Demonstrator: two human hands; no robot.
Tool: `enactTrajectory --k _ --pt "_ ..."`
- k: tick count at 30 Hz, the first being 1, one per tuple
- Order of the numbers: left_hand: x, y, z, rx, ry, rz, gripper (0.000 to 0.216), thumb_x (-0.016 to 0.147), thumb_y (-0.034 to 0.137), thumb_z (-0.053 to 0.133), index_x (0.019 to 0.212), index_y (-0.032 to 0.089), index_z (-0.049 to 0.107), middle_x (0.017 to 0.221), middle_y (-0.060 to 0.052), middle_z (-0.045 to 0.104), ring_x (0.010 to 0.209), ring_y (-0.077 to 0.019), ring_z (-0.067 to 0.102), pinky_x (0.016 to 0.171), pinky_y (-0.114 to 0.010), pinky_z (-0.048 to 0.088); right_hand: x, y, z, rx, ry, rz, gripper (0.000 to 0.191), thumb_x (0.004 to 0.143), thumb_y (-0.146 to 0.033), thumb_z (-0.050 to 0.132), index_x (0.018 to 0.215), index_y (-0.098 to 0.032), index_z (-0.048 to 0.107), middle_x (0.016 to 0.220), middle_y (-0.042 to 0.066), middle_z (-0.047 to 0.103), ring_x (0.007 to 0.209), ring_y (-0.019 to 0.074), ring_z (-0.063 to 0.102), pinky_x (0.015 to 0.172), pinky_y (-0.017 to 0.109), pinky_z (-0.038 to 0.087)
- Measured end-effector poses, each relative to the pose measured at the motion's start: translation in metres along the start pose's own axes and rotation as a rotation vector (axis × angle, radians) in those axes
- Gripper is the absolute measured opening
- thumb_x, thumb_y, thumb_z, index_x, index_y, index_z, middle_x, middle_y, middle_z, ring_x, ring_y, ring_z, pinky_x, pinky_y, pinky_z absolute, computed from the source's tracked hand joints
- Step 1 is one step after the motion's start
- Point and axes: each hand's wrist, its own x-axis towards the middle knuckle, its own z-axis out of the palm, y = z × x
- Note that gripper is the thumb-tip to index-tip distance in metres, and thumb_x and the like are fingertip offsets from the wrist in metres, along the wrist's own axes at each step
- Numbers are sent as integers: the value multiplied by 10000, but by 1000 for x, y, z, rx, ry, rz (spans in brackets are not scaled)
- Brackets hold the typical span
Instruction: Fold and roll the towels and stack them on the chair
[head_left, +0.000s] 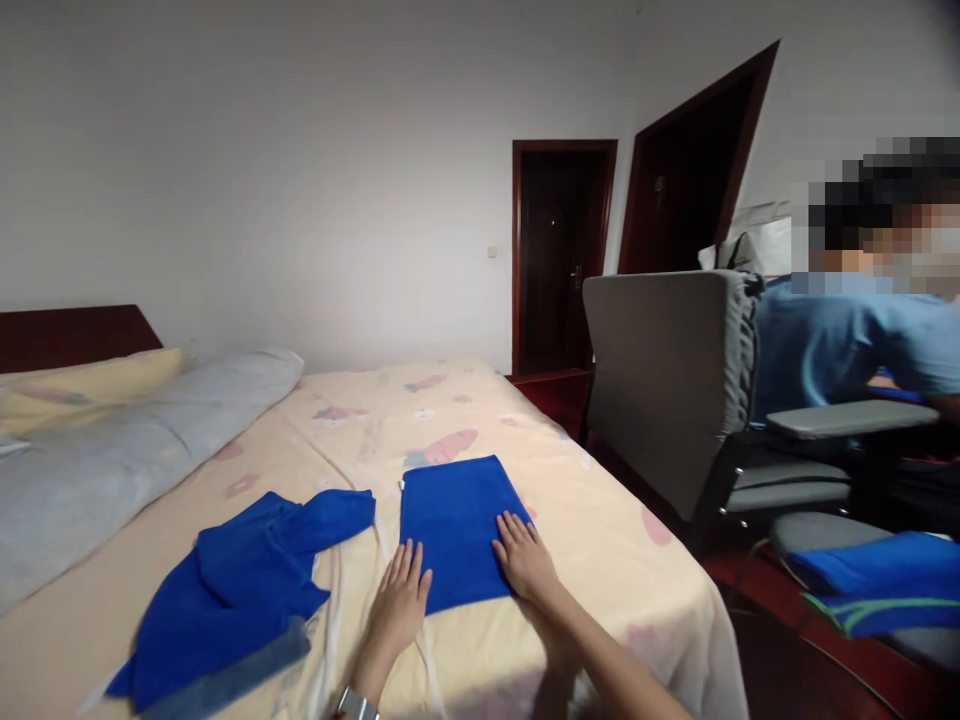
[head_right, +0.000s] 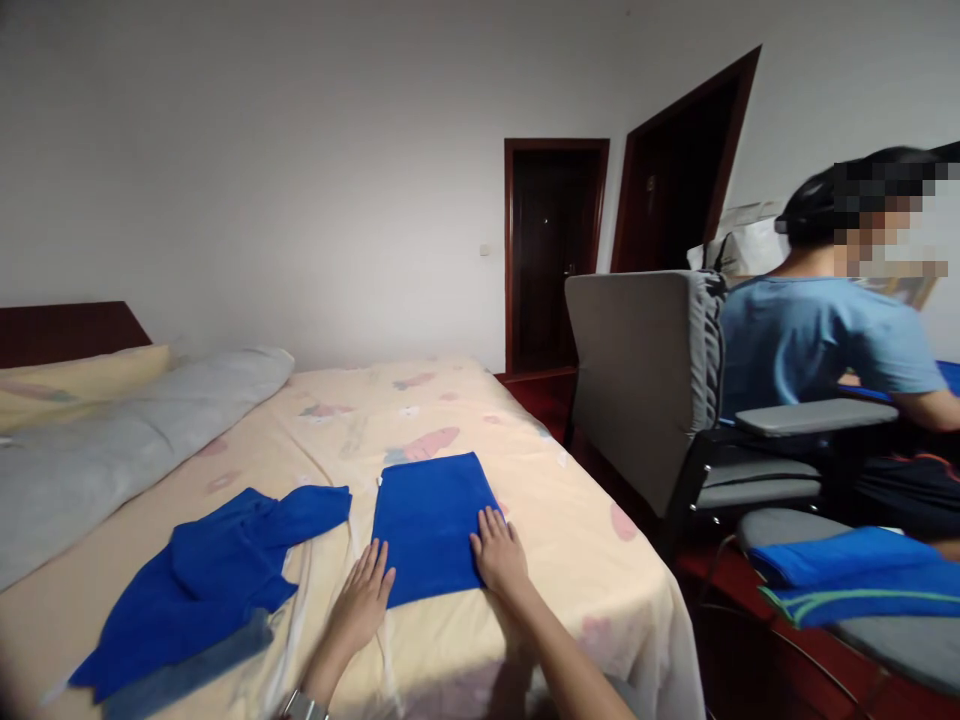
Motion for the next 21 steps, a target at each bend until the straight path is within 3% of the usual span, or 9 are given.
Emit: enactTrajectory --k 3,5,8,11,15,21 --pt "-20 -5 -3 14 86 -90 518 1028 312 373 1474 75 493 1556 -194 462 1448 -292 431 1169 -465 394 -11 22 -18 4 30 191 501 1041 -291 406 1493 -83 467 1572 186 402 1477 308 349 1204 490 261" --pt "-30 -4 -12 -4 118 -157 472 1018 282 374 1395 79 573 1465 -189 576 1375 -292 527 1149 -435 412 -20 31 -25 19 62 239 456 1034 -243 387 1432 -69 527 1503 214 495 1421 318 434 1170 469 306" --pt "-34 1 -32 -123 91 -306 424 1019 337 411 1300 98 621 1257 -185 715 1202 -295 661 1034 -385 494 -30 34 -28 71 79 280 411 1025 -211 361 1335 -79 596 1320 207 645 1242 277 604 1055 361 417" --pt "-28 8 -46 -226 38 -407 378 1007 357 476 1255 106 611 1155 -187 750 1089 -297 717 875 -338 550 -34 32 -28 130 53 323 389 1024 -262 382 1285 -89 613 1220 197 691 1101 256 680 919 304 478" --pt "-20 11 -55 -275 31 -412 226 993 249 499 1161 170 627 1108 -127 771 1033 -235 741 798 -250 538 -32 30 -31 183 0 356 367 1006 -301 441 1305 -134 576 1128 170 732 1023 276 711 819 318 488" --pt "-31 11 -72 -302 30 -416 197 1018 284 466 1094 230 640 915 -57 794 872 -214 767 657 -221 502 -38 30 -46 182 -38 336 349 1016 -284 447 1357 -215 458 1021 122 745 936 277 721 741 314 447"
